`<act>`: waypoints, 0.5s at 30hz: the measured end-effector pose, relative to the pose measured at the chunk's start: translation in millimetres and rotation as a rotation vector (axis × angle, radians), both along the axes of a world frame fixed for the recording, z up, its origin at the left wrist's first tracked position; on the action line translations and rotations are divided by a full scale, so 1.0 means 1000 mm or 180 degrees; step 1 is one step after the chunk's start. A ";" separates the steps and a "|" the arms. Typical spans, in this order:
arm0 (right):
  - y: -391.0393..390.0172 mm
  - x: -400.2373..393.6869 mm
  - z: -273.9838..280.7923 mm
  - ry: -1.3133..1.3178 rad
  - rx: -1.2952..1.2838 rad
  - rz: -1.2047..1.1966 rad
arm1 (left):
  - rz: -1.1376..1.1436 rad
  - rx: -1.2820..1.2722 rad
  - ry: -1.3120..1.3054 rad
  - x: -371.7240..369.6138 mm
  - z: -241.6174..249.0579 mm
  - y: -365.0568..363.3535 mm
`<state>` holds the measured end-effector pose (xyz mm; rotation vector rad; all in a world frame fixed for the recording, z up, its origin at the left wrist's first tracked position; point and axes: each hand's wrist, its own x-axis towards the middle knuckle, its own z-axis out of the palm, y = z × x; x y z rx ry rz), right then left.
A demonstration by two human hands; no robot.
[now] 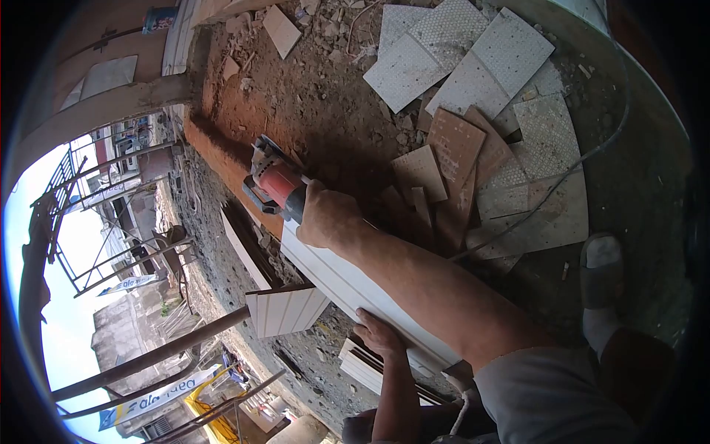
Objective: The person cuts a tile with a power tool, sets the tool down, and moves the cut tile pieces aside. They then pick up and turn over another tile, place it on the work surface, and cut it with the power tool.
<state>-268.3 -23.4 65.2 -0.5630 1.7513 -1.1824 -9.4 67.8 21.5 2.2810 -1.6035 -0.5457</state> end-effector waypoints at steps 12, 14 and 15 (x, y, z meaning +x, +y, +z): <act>0.002 -0.001 0.001 0.0005 0.0044 0.0087 | -0.0022 -0.0031 -0.0042 -0.005 0.002 0.002; 0.002 -0.002 0.001 -0.0011 0.0048 0.0102 | -0.0061 -0.0088 -0.0064 -0.004 0.001 0.002; 0.002 -0.002 0.001 0.0002 0.0062 0.0109 | -0.0061 -0.0087 -0.0063 -0.005 0.002 0.002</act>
